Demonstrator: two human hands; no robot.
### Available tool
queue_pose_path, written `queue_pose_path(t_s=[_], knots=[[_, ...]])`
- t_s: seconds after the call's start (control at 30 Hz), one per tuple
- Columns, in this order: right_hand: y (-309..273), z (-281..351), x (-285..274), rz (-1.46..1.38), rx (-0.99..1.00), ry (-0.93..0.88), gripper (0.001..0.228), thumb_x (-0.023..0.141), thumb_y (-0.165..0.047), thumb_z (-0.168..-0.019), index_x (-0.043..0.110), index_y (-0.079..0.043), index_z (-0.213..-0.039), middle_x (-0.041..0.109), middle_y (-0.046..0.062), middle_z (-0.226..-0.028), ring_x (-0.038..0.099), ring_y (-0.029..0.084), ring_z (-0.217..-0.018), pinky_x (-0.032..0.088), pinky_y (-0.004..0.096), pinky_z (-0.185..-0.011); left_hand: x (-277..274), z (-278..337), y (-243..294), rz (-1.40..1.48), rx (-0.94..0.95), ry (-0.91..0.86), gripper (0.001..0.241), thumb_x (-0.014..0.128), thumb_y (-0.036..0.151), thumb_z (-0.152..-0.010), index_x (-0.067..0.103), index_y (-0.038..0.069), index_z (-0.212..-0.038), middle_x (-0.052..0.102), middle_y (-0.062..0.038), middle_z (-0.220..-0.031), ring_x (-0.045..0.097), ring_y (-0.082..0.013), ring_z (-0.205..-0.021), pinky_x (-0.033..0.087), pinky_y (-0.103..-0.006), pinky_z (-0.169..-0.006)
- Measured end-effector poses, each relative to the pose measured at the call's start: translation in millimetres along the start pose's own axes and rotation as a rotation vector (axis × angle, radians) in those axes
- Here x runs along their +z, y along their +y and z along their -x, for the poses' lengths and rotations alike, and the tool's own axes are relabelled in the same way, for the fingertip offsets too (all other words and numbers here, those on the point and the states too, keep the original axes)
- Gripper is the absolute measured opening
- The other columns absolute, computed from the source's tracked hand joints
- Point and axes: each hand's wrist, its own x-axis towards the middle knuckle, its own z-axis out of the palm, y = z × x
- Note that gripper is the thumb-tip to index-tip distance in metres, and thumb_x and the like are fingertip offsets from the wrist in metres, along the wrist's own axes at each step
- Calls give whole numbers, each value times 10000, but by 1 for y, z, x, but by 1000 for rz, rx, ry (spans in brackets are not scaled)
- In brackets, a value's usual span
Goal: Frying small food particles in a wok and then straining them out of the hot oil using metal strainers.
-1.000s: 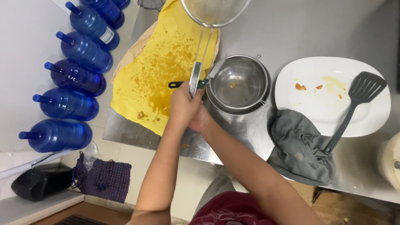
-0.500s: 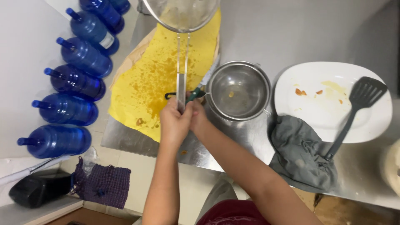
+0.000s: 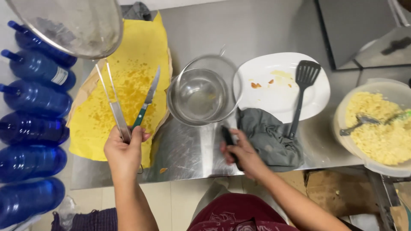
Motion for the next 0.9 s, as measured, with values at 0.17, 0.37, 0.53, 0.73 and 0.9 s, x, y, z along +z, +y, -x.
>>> queue_pose_path(t_s=[0.17,0.37,0.53,0.73,0.9], knots=[[-67,23,-98,628,-341,240,416,589,-149,-1047,492,-122,-1450,738,149,-919,611,183,-618,484,302,-528,16,5,-3,16,19,-6,112,739,28,-997,707,57,-894,739,-83,-675,753,-146,-680,574,-268,-722],[-54,17,-157,1682,-334,675,362,590,-385,-1109,586,-329,-1467,697,96,-1147,764,408,-879,623,533,-759,39,18,12,66,-67,-70,94,701,23,-983,704,-12,-895,735,-133,-688,734,-154,-681,566,-269,-698],[-45,13,-177,1865,-287,761,312,598,-456,-1082,622,-447,-1393,693,-8,-1021,784,282,-781,632,413,-681,45,19,-3,47,-103,-122,92,717,15,-981,710,-50,-916,735,-175,-701,766,-215,-701,595,-324,-719],[-46,13,-179,1781,-302,735,345,586,-417,-1099,604,-436,-1443,667,54,-1020,773,357,-818,638,478,-696,63,0,-50,-109,-41,-98,110,737,69,-936,706,-20,-879,719,-159,-653,753,-227,-654,570,-356,-640],[-54,21,-172,1597,-352,710,342,651,-316,-1091,670,-322,-1432,717,73,-1054,776,348,-897,623,457,-730,87,-11,-79,-379,43,-85,237,750,203,-918,674,-17,-876,680,-238,-648,723,-482,-752,520,-531,-661]])
